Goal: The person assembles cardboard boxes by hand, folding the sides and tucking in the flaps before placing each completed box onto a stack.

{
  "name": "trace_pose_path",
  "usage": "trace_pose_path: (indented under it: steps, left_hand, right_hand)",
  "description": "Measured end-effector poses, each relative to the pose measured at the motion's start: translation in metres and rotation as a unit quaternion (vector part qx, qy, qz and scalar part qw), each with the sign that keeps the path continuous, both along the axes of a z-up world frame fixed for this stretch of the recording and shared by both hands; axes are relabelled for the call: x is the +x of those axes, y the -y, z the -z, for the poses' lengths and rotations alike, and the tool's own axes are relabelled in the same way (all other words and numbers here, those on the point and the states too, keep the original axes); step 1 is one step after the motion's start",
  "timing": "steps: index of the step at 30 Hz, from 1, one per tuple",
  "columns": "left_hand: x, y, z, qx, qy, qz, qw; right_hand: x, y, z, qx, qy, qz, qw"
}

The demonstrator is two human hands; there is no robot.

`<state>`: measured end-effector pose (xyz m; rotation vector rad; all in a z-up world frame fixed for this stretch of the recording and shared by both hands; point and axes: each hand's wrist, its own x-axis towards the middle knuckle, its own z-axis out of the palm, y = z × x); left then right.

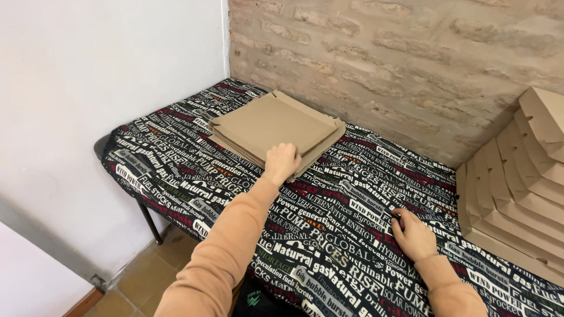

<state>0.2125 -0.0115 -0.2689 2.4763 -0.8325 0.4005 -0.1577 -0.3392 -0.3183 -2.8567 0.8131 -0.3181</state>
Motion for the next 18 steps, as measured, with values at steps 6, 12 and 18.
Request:
trace_pose_path:
  steps: [6,12,18]
  left_hand:
    - [-0.055,-0.005,-0.054,-0.144,-0.036,0.044,0.988]
    - [-0.222,0.010,-0.065,-0.176,0.005,0.277,0.945]
    - [-0.349,0.002,-0.020,-0.075,0.201,0.438,0.873]
  right_hand:
    - [0.000,-0.010,-0.017,0.071,0.058,-0.019,0.996]
    - [0.001,-0.067,-0.065,0.520,0.249,-0.073,0.814]
    - [0.006,-0.011,-0.063,0.552,0.322,-0.025,0.768]
